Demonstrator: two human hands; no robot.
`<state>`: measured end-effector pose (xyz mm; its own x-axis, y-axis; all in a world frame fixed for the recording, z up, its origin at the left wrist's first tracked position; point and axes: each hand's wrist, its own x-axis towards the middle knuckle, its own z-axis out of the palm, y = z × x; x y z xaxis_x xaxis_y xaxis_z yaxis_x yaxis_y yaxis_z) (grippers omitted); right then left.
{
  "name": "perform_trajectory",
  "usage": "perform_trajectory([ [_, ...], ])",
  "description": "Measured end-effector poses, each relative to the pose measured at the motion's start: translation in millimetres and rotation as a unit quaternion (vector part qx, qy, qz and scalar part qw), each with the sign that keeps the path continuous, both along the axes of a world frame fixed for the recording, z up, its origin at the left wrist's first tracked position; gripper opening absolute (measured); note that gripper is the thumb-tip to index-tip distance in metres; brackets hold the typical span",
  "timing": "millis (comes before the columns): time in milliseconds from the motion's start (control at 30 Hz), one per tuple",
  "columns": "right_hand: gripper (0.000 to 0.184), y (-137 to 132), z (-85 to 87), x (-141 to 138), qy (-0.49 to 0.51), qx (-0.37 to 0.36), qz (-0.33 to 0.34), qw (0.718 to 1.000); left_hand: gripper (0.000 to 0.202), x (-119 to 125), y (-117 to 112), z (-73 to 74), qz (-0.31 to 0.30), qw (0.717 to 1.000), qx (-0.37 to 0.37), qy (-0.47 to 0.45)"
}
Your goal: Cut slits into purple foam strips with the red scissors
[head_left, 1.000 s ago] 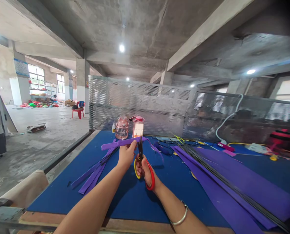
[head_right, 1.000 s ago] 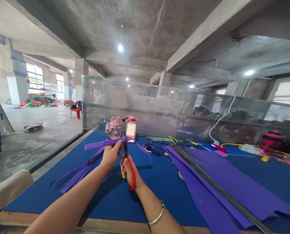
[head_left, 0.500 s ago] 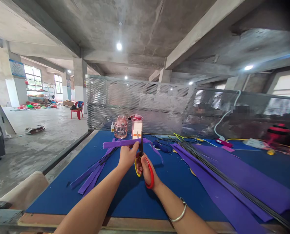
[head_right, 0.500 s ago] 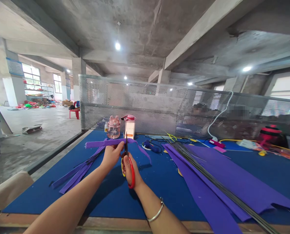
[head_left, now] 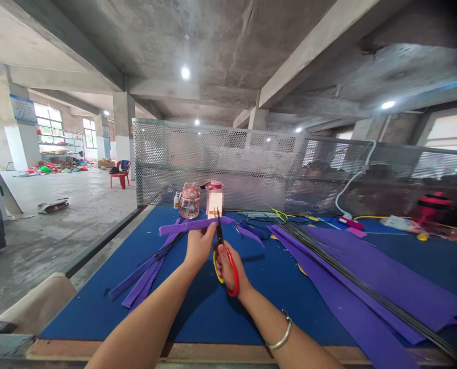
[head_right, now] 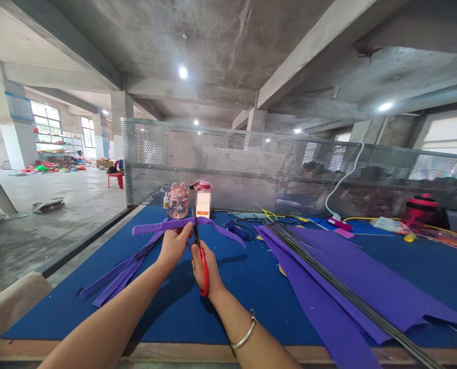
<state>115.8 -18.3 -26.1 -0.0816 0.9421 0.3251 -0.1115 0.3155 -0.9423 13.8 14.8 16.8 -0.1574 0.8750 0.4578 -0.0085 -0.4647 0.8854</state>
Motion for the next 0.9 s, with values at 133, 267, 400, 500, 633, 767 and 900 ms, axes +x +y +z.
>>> perform_trajectory([
  [133, 0.061, 1.6, -1.8, 2.1, -0.012, 0.009, -0.002, 1.0, 0.038, 0.1, -1.6, 1.4, -0.002, 1.0, -0.003, -0.015],
  [267, 0.064, -1.2, 3.6, 2.7, -0.006, -0.004, 0.006, 1.0, 0.041, -0.8, -3.1, 4.5, -0.005, 0.999, -0.02, -0.042],
  [400, 0.066, -2.2, 7.2, 3.3, -0.008, -0.018, 0.007, 1.0, 0.039, -1.1, -3.7, 6.1, -0.001, 0.999, -0.032, -0.043],
  [500, 0.064, -1.1, 7.1, 3.7, -0.011, -0.02, 0.009, 1.0, 0.039, -1.0, -3.4, 4.9, 0.01, 0.999, -0.028, -0.028],
  [633, 0.063, 0.6, 5.6, 3.6, -0.006, -0.014, 0.012, 1.0, 0.039, -0.9, -3.9, 2.7, 0.018, 0.999, -0.033, -0.025],
  [767, 0.062, 0.6, 4.7, 2.6, 0.0, -0.013, 0.015, 1.0, 0.041, -1.0, -4.1, -0.1, 0.015, 0.999, -0.035, -0.025],
  [900, 0.061, 0.0, 6.2, 1.0, 0.004, -0.018, 0.025, 0.999, 0.04, -2.7, -1.9, -2.1, 0.022, 0.999, -0.019, -0.024],
])
